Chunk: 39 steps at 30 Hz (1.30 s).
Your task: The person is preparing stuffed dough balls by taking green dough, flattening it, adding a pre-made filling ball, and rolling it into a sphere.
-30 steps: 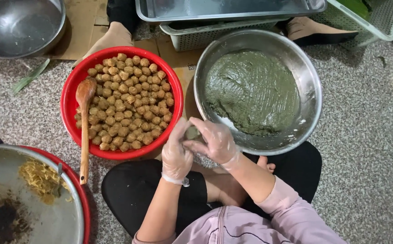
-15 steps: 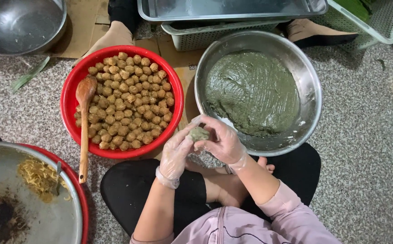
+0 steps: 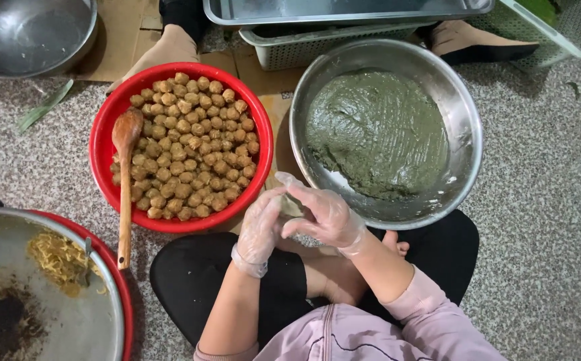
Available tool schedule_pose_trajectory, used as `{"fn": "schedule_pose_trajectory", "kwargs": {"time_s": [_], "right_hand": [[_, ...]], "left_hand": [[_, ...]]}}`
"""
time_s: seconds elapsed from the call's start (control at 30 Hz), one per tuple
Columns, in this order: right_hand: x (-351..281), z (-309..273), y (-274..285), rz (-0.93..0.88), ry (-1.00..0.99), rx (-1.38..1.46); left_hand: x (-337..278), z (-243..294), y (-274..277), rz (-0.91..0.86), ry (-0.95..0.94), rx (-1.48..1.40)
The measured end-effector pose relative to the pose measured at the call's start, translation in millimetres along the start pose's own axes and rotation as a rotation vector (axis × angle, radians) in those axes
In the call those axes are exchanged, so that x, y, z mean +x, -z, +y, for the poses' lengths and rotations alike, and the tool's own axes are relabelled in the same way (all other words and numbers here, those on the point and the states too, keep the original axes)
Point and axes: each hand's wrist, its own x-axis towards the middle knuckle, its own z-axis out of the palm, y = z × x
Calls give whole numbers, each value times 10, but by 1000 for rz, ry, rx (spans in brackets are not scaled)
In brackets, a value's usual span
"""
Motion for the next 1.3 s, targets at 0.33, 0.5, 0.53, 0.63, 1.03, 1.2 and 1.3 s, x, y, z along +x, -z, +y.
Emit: {"fn": "schedule_pose_trajectory", "kwargs": {"time_s": [0.33, 0.5, 0.53, 0.63, 1.03, 1.2, 1.3], "right_hand": [[-94, 88, -10, -8, -130, 116], [-107, 162, 91, -19, -244, 292], [-129, 203, 126, -20, -234, 212], [-170, 251, 96, -26, -179, 89], [-431, 774, 451, 135, -411, -231], [-465, 653, 426, 57, -373, -476], [-280, 345, 154, 31, -303, -286]], "left_hand": [[78, 177, -120, 144, 186, -476], [123, 95, -79, 112, -239, -347], [136, 154, -88, 96, -288, -301], [159, 90, -107, 89, -325, -222], [166, 60, -172, 226, 275, -635], [162, 20, -183, 274, 415, -566], [179, 6, -156, 292, 417, -454]]}}
